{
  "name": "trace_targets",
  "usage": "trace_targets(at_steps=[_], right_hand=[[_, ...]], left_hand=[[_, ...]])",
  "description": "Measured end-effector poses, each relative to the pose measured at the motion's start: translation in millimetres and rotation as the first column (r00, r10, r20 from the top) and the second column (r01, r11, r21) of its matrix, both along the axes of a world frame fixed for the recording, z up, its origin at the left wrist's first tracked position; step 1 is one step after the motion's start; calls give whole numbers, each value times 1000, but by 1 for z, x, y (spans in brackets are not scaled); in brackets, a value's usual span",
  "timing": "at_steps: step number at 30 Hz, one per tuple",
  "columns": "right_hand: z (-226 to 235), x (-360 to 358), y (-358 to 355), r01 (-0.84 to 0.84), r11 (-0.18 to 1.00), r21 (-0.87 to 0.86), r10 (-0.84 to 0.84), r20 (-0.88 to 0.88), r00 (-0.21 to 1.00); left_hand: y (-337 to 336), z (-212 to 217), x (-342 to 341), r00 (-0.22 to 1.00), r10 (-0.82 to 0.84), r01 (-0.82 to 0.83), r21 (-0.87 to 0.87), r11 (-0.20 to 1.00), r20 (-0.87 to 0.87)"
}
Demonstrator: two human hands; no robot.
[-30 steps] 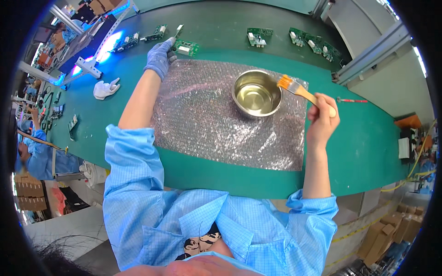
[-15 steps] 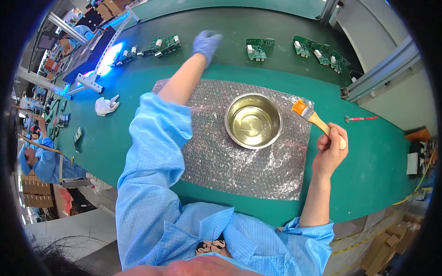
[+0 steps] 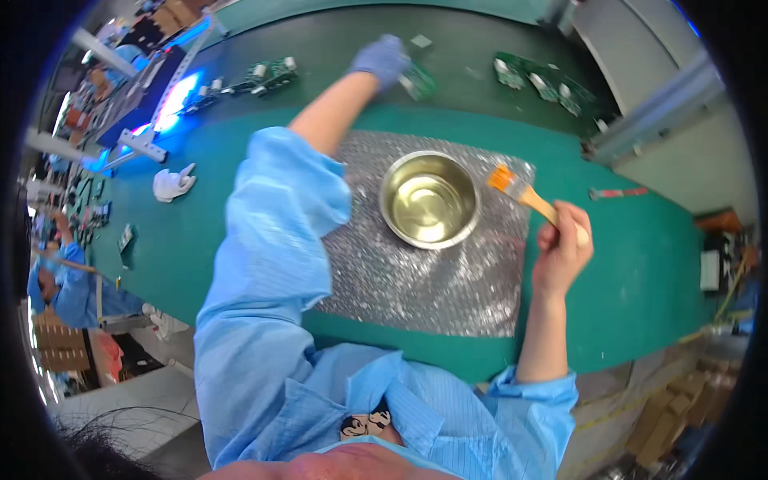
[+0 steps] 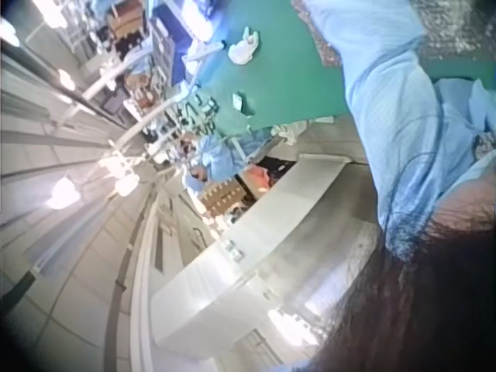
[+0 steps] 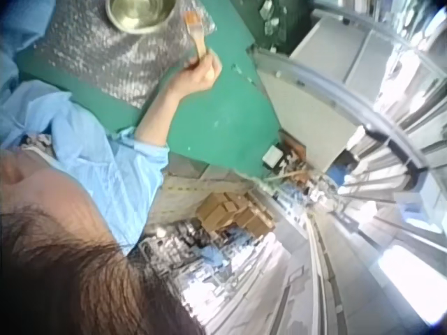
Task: Applying a liquid coating to printed circuit boards using a brush at an assembly workbench.
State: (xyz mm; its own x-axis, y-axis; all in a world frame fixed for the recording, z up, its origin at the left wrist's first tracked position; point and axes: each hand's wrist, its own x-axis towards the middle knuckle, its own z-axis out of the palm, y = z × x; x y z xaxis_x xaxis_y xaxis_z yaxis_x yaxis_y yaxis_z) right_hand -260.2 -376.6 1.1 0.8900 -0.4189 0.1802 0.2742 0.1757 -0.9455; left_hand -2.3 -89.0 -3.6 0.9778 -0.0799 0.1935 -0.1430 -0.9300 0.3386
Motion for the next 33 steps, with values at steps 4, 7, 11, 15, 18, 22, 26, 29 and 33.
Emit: trace_targets(at_steps=[4, 7, 11, 15, 18, 22, 26, 29, 33], right_hand=[[7, -4, 8, -146, 988, -43, 144, -38, 989], [13, -7, 22, -274, 951, -145, 261, -106, 960], [14, 1, 40, -435, 804, -405, 393, -187, 900], [12, 7, 47, -460, 720, -519, 392, -243, 887], [13, 5, 50, -451, 749, -485, 393, -223, 892], [27, -1, 42, -416, 748, -518, 385, -172, 907], [53, -7, 20, -422, 736, -529, 384, -188, 904], [71, -15, 7, -470, 675, -569, 384, -272, 882], [88, -23, 8, -428, 678, -597, 362, -236, 902]], left_hand=[[61, 6, -27, 995, -52, 75, -272, 959, 89], [95, 3, -70, 990, -136, 27, -910, 413, -32], [118, 7, -156, 934, -353, -91, -991, -100, -51], [120, 11, -230, 927, -360, -167, -975, -144, -105], [119, 10, -260, 915, -398, -159, -968, -196, -70], [114, -2, -271, 910, -409, -180, -952, -246, -66], [106, -12, -277, 918, -352, -274, -934, -228, -183], [105, -9, -281, 917, -360, -258, -941, -217, -169], [101, -2, -286, 921, -352, -241, -953, -184, -165]])
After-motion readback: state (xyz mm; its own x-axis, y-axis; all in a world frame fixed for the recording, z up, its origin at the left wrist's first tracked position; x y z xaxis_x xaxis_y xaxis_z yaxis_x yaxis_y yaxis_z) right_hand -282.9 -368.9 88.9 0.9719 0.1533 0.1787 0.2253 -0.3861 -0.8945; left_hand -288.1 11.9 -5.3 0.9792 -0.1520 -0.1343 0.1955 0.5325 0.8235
